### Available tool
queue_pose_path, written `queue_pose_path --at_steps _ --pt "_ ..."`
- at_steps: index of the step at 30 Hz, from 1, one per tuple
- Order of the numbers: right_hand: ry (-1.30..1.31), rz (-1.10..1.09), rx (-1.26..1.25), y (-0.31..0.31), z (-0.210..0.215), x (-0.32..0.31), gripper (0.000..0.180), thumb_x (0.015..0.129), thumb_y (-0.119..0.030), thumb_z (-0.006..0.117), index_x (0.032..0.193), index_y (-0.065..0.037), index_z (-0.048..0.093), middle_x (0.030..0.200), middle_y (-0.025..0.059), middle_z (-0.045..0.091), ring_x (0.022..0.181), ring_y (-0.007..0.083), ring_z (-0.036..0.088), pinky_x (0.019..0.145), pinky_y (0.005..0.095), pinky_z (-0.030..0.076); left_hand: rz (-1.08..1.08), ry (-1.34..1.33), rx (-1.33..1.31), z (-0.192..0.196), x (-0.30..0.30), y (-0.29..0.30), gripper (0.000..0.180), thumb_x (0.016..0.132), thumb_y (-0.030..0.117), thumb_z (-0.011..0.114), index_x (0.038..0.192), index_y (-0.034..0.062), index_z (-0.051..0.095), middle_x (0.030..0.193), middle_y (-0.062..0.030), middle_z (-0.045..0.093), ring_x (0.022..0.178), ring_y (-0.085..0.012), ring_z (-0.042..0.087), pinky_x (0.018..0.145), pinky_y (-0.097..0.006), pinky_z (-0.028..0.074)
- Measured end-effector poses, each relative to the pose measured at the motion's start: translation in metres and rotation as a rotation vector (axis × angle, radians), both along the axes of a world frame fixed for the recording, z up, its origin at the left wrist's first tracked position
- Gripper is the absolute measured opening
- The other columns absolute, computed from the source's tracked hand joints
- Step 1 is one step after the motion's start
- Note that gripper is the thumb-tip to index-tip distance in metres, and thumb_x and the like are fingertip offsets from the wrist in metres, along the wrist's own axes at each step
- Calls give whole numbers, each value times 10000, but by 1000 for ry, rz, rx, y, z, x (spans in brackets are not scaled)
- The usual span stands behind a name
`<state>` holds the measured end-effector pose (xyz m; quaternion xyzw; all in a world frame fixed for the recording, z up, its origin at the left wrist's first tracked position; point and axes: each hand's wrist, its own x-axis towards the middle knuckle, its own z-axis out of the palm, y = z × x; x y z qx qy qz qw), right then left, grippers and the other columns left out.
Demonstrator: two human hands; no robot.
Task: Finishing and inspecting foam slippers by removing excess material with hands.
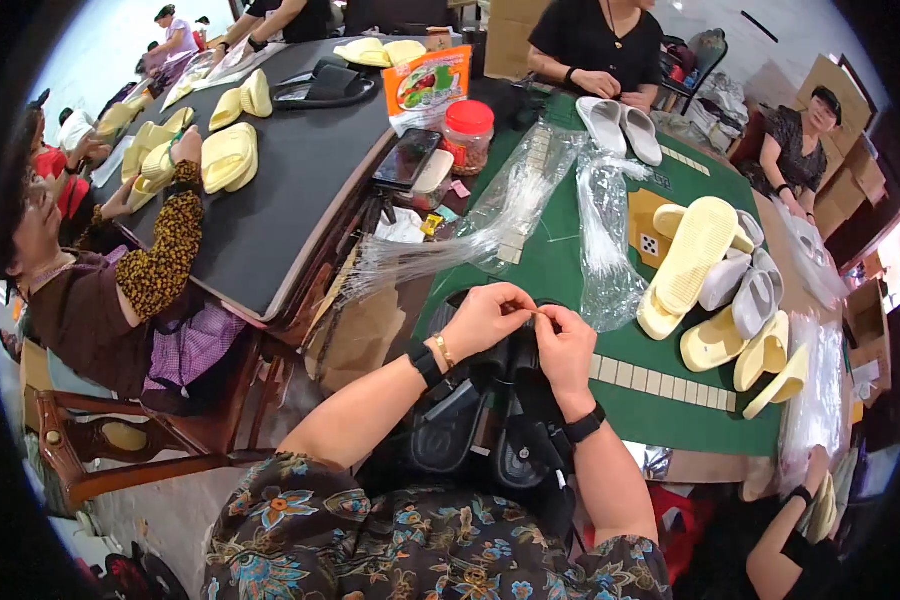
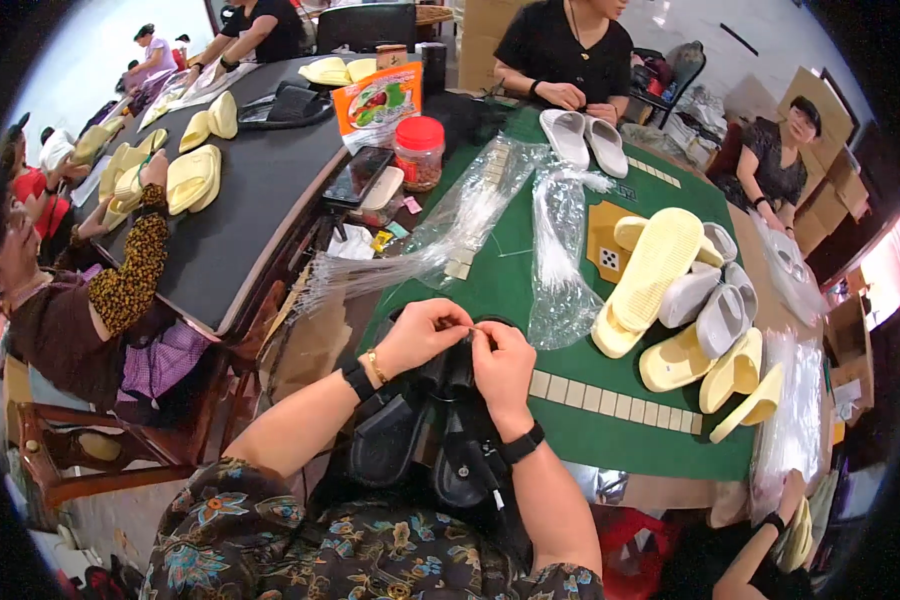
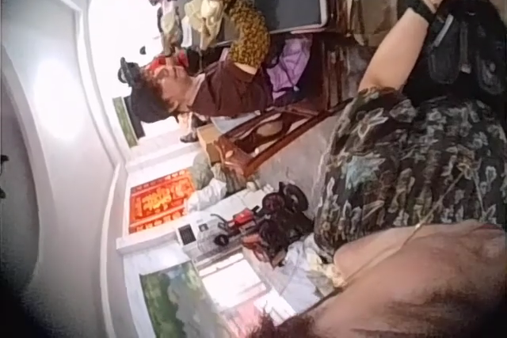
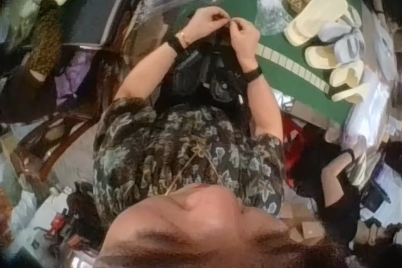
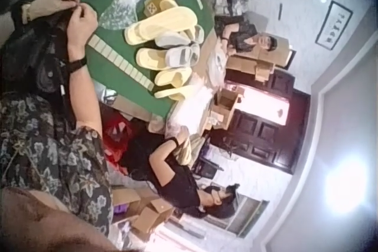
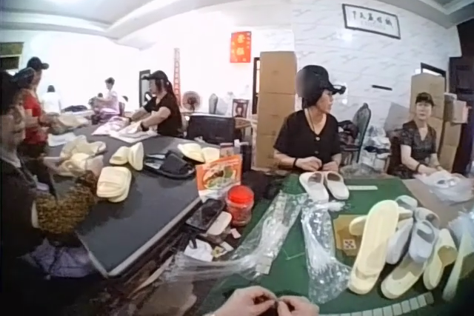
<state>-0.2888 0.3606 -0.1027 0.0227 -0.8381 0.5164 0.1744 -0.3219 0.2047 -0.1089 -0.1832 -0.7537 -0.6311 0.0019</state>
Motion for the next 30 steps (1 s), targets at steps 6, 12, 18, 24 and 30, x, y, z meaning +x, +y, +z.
queue_pose_path --at_steps 6,12,18,24,30 --pt "17 15 77 0 -1 -2 123 837 -89 644 901 2 696 822 172 678 761 289 667 707 348 514 40 48 -88 3 2 1 116 835 72 680 928 4 687 818 -90 675 739 -138 640 673 -277 514" --pt "71 31 72 16 3 -2 240 867 -62 619 1101 -17 646 1008 105 653 885 208 626 737 307 500 265 220 -178 22 -22 -31 270 807 70 674 1066 2 640 961 -127 668 815 -189 655 735 -330 528" --pt "52 59 149 42 27 40 200 870 -13 585 1068 0 607 997 75 588 799 145 555 664 256 445 486 -312 604 77 -79 -255 354 840 155 700 1117 -3 547 876 -63 586 703 -178 598 616 -303 534" --pt "-78 57 150 60 15 92 58 848 -25 629 887 14 649 719 62 612 598 125 540 562 264 441 873 -405 879 50 -105 -388 463 930 392 607 1179 11 522 926 -147 616 739 -292 639 656 -409 575" --pt "-72 148 378 27 36 105 241 815 -231 720 732 -20 640 654 134 627 578 309 619 538 372 489 624 -442 889 2 -120 -495 445 948 139 577 1329 -43 436 1294 -170 559 1130 -307 566 978 -420 466"
